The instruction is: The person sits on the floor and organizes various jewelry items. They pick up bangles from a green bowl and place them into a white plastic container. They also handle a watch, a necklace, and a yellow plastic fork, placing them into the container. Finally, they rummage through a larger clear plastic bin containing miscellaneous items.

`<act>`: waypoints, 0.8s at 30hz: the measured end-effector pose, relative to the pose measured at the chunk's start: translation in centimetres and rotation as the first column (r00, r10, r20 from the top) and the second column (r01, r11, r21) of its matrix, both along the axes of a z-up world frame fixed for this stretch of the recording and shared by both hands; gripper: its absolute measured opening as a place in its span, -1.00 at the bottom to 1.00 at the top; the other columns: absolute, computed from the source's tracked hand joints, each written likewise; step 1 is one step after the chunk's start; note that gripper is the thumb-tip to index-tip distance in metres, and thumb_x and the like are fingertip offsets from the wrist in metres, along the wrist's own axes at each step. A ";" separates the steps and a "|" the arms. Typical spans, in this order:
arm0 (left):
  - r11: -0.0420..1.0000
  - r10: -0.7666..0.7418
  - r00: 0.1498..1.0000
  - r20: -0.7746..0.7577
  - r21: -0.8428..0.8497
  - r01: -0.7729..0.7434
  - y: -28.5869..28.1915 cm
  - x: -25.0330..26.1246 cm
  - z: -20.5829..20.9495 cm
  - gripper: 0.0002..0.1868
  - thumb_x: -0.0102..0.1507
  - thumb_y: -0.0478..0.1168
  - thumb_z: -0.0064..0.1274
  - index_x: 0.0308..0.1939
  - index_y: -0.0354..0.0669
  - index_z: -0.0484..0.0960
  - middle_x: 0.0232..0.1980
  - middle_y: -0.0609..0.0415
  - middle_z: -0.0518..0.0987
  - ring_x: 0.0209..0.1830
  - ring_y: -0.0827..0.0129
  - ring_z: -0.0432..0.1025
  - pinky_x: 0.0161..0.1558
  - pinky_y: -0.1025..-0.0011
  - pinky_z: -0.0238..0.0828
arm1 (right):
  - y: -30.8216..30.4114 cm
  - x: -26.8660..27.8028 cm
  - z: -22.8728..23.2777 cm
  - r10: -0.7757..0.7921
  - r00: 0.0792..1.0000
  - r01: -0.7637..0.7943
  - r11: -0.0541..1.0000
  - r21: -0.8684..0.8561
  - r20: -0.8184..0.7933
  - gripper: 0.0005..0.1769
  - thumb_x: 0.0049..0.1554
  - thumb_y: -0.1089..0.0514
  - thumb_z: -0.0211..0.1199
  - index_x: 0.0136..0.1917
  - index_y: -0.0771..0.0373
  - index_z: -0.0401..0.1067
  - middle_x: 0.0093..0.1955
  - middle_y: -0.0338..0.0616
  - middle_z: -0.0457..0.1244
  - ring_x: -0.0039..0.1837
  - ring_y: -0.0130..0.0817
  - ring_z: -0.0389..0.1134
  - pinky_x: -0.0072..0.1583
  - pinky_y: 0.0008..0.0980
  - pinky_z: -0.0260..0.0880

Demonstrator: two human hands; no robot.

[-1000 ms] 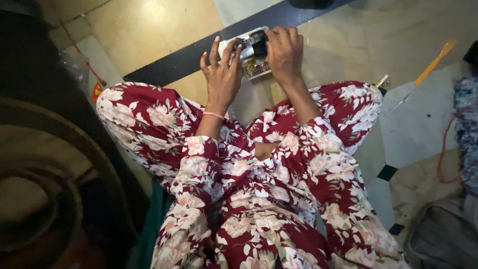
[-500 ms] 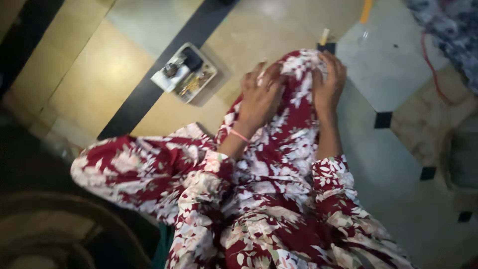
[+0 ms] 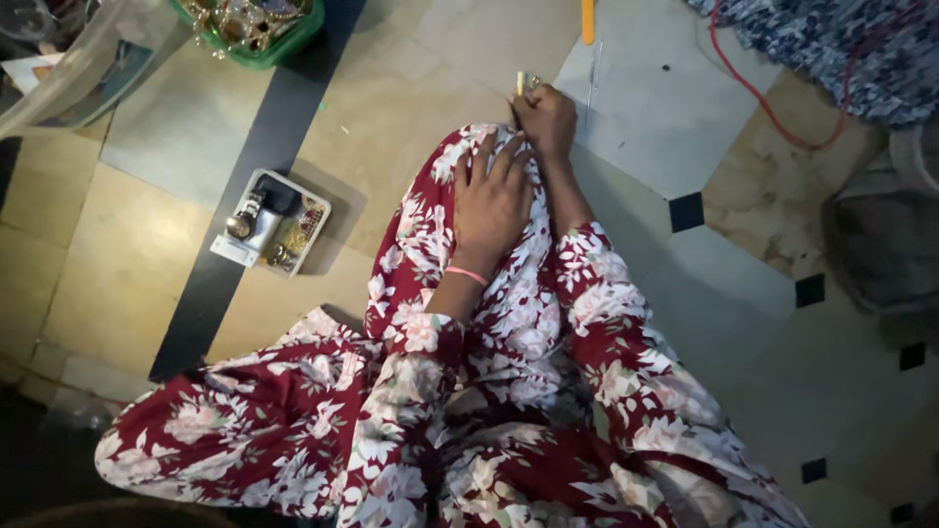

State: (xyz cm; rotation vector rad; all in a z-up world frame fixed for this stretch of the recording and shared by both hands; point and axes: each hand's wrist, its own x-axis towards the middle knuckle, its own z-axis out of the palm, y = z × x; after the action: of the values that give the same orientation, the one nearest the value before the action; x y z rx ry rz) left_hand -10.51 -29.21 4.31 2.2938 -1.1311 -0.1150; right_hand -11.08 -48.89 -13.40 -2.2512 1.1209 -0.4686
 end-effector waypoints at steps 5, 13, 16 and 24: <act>1.000 0.004 1.000 -0.023 -0.005 -0.004 0.1 0.2 -0.2 -0.55 0.29 -0.10 0.08 0.26 -0.05 0.55 0.39 0.14 0.44 0.52 0.14 0.17 0.46 -0.07 0.04 | -0.8 -0.5 0.1 0.108 0.991 -0.101 0.991 0.087 -0.076 -0.70 -0.05 -0.03 0.52 -0.32 0.23 0.58 -0.36 -0.06 0.40 -0.29 -0.21 0.46 -0.16 -0.27 0.45; 0.876 0.315 0.903 -0.293 -0.277 -0.395 3.5 0.3 -1.2 -0.39 0.32 -0.21 0.11 0.41 -0.28 0.28 0.46 -0.18 0.34 0.51 -0.05 0.17 0.53 0.08 0.08 | 8.8 0.1 14.9 0.254 0.907 -0.233 0.967 -0.101 0.337 -0.89 0.05 0.32 0.43 -0.18 0.34 0.50 -0.19 -0.07 0.36 -0.16 -0.24 0.38 -0.11 -0.31 0.39; 0.808 0.371 0.817 -0.443 -0.280 -0.518 9.3 0.6 -2.4 -0.43 0.25 -0.32 0.12 0.34 -0.31 0.36 0.37 -0.21 0.42 0.42 -0.06 0.26 0.47 0.08 0.13 | 16.2 1.7 17.4 0.397 0.832 -0.394 0.915 -0.090 0.387 -0.89 0.10 0.34 0.44 -0.16 0.32 0.50 -0.15 -0.11 0.34 -0.10 -0.20 0.35 -0.02 -0.24 0.33; 0.704 0.666 0.719 -0.197 -0.153 -0.694 33.0 2.5 -4.0 -0.67 0.25 -0.40 0.10 0.11 -0.22 0.53 0.15 -0.07 0.54 0.20 0.03 0.42 0.26 0.13 0.28 | 28.9 5.6 16.3 0.831 0.549 -0.804 0.554 -0.217 0.090 -0.81 0.02 0.23 0.50 -0.17 0.27 0.50 -0.14 -0.09 0.31 -0.01 -0.06 0.33 0.04 -0.12 0.37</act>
State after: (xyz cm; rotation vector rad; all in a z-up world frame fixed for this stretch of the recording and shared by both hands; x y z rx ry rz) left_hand -8.02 3.79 0.31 2.3096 -0.1499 0.1462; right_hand -5.50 -19.94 2.86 -2.4843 -0.1704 -0.3390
